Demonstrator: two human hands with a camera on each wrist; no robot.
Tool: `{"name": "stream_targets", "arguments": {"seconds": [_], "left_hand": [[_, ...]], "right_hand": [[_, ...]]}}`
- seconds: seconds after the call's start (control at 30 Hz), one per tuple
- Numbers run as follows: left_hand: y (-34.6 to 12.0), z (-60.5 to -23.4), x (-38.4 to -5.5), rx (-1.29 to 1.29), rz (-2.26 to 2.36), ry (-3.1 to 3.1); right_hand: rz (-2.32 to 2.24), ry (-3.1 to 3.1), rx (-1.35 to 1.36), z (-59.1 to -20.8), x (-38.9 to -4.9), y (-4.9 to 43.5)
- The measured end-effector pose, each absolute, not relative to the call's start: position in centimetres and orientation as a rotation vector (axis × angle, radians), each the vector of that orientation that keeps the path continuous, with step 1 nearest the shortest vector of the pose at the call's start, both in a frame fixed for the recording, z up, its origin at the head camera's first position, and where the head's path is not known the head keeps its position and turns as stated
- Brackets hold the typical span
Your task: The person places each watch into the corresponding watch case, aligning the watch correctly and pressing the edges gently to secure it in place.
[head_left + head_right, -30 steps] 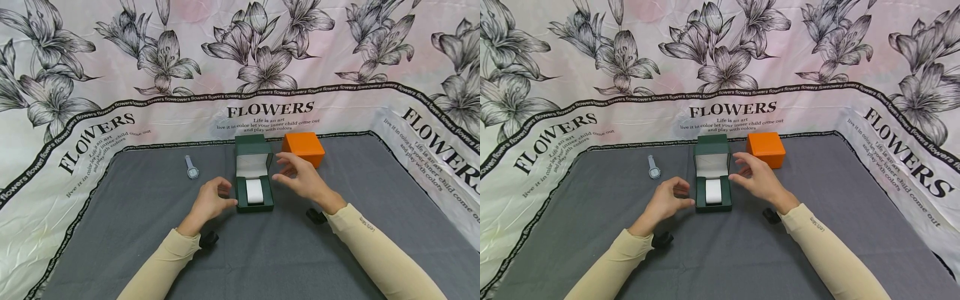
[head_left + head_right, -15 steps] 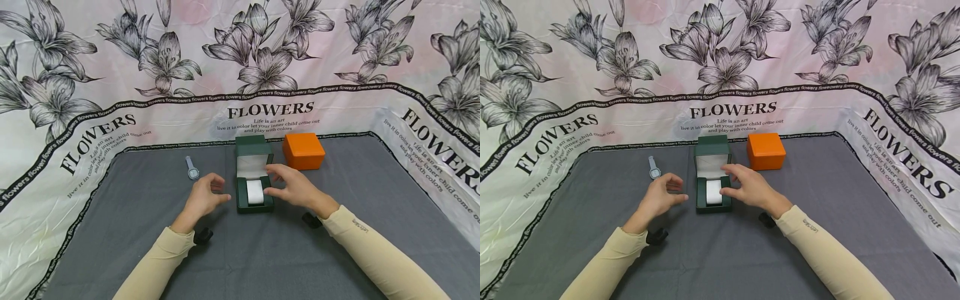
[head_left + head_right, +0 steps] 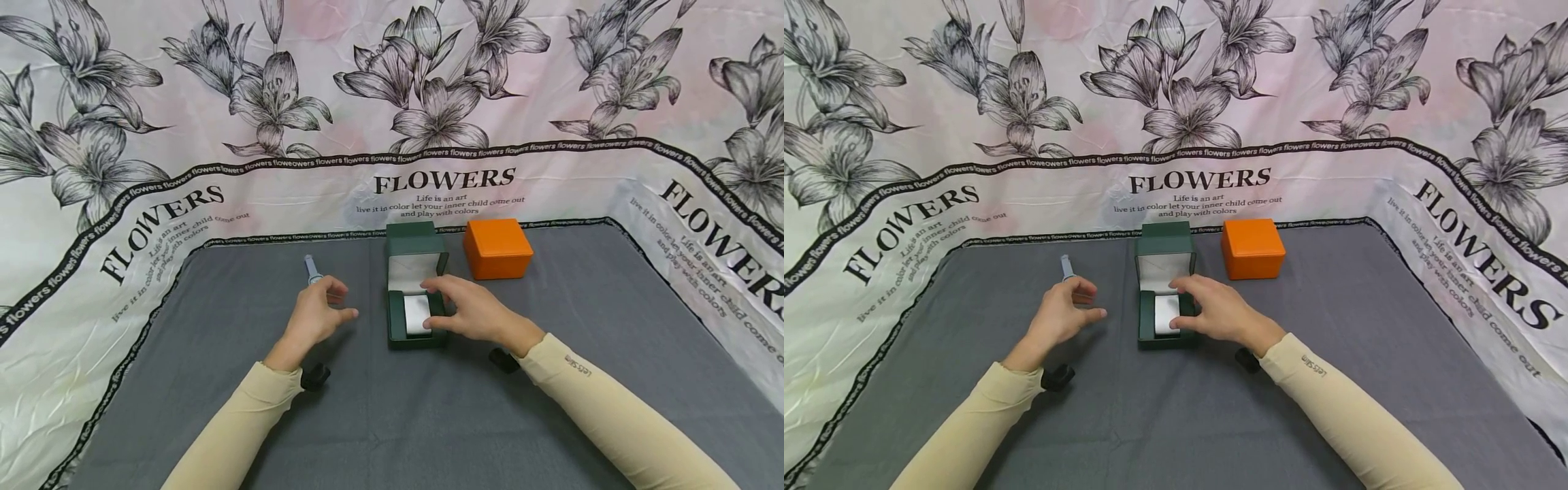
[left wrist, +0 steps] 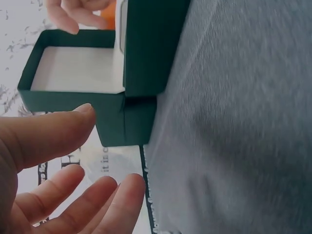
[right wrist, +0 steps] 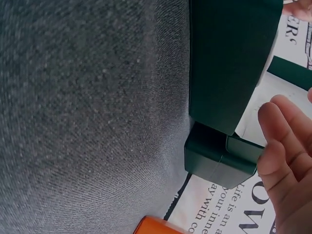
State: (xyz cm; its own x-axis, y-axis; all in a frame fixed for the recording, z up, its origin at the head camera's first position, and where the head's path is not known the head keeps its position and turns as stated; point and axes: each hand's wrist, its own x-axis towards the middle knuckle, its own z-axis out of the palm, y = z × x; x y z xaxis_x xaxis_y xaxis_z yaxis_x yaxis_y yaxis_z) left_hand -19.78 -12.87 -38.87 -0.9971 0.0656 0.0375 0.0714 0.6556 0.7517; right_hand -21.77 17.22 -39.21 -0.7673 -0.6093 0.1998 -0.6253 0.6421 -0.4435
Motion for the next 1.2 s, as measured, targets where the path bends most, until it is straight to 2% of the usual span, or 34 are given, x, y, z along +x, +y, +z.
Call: {"name": "stream_targets", "arguments": {"seconds": [0.63,1.2], "left_hand": [[-16.5,-39.7,-22.9,0.006,-1.185,-2.845],[-18.4,-41.0,-24.3,0.073,-1.105,-2.85]], "right_hand": [[0.56,-2.958,1.08,-38.9,-22.2,16.2],[0.395,-2.977,1.101,-39.2,-22.7,15.9]]}}
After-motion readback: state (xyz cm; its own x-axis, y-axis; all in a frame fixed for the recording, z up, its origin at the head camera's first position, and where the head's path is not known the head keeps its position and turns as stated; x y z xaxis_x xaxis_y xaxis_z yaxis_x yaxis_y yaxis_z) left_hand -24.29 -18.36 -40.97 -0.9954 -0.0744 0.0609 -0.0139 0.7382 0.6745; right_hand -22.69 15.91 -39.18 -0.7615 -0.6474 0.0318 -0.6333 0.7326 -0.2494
